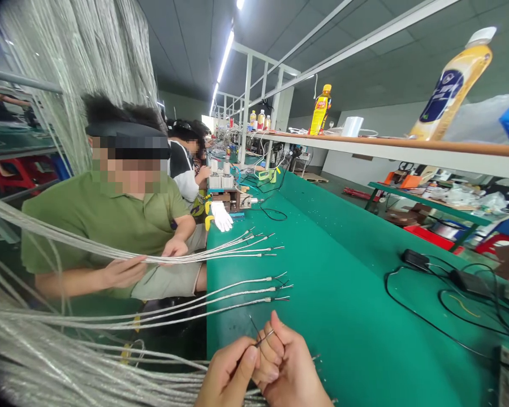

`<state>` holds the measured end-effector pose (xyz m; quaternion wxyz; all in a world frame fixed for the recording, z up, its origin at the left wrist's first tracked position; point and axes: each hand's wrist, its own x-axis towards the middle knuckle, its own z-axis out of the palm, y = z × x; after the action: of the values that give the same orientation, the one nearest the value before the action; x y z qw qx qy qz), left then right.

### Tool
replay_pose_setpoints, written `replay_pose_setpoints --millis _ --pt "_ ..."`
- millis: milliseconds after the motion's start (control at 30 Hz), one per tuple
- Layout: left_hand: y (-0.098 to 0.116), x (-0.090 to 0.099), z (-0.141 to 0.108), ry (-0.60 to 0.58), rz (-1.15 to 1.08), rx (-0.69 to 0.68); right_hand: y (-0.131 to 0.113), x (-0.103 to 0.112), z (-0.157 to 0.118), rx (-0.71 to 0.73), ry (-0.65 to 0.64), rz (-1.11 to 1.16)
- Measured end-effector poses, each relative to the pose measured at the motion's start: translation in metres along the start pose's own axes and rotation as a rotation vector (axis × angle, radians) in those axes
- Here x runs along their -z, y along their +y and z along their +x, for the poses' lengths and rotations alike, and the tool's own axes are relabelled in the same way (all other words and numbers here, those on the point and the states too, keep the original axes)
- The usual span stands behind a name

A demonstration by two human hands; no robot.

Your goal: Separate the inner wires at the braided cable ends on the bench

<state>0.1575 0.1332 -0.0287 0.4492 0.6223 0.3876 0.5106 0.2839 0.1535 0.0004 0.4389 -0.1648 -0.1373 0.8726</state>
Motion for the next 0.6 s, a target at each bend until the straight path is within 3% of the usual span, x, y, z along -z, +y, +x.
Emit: replay_pose_setpoints --millis 167,333,433,600 --pt "-0.017 -0.005 -0.008 0.094 0.126 0.006 -0.019 -0.008 -0.003 0.189 0.085 0.061" --pt "-0.019 -0.007 -0.011 0.155 0.197 0.038 -0.039 -0.013 -0.005 0.378 0.178 -0.051" --pt "-0.014 -0.005 -0.009 0.158 0.173 0.046 -0.031 -0.010 -0.004 0.374 0.212 -0.279" --pt "-0.015 -0.006 -0.009 0.166 0.201 0.060 0.000 -0.001 0.000 0.343 0.333 -0.930"
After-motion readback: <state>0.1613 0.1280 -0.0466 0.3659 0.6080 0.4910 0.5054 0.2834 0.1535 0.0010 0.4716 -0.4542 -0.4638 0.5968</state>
